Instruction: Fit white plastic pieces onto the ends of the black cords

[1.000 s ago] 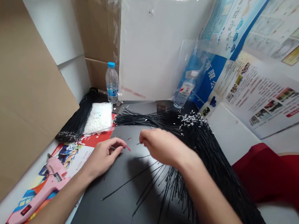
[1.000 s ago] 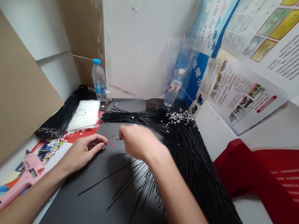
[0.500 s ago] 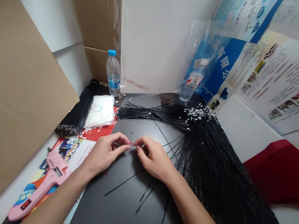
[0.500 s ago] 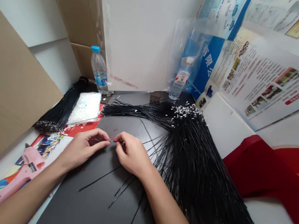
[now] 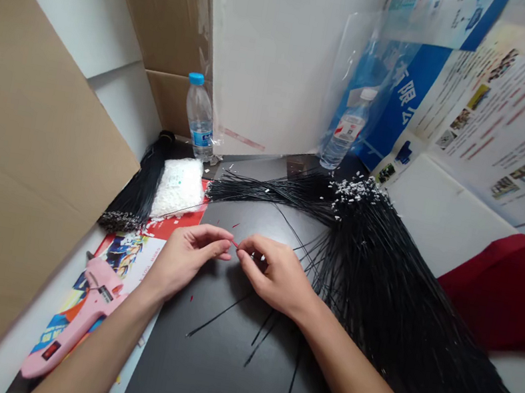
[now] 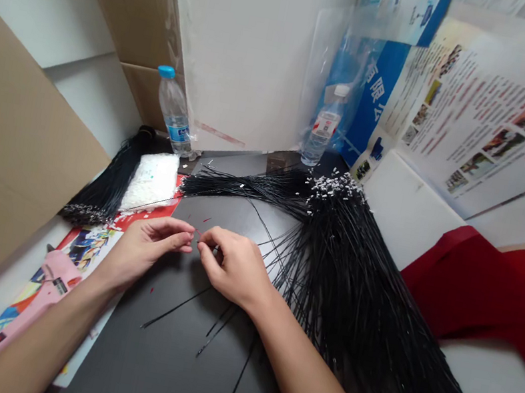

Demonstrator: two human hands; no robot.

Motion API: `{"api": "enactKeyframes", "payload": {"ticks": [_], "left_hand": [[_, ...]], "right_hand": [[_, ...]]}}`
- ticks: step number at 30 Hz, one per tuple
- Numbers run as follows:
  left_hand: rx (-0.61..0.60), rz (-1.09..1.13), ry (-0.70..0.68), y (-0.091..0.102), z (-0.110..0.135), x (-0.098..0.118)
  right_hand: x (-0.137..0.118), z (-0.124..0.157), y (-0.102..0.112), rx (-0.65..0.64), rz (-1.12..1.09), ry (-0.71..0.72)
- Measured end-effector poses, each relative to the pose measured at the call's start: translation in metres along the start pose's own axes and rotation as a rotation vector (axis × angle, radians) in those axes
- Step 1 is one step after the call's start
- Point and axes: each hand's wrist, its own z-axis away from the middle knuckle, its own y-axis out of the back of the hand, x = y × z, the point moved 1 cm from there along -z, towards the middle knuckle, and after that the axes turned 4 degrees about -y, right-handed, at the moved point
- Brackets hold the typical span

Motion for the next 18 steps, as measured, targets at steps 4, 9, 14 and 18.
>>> {"api": "enactKeyframes", "payload": {"ticks": [4, 9, 14, 18], "left_hand": [[-0.042, 0.044, 0.075, 0.001, 0.002, 0.002], [-0.099, 0.095, 0.09, -0.001, 0.003, 0.004], [-0.136, 0.095, 0.048, -0.003, 0.003, 0.003], [-0.182, 0.126, 0.014, -0.004, 0.004, 0.0]], "right_hand": [[-0.002, -0.001, 0.001, 0.024, -0.086, -0.004], [-0.006, 0.002, 0.002, 0.009, -0.2, -0.047], [-0.01, 0.004, 0.0, 0.004, -0.284, -0.054], [-0.011, 0.004, 0.0, 0.027, -0.349, -0.024]]}}
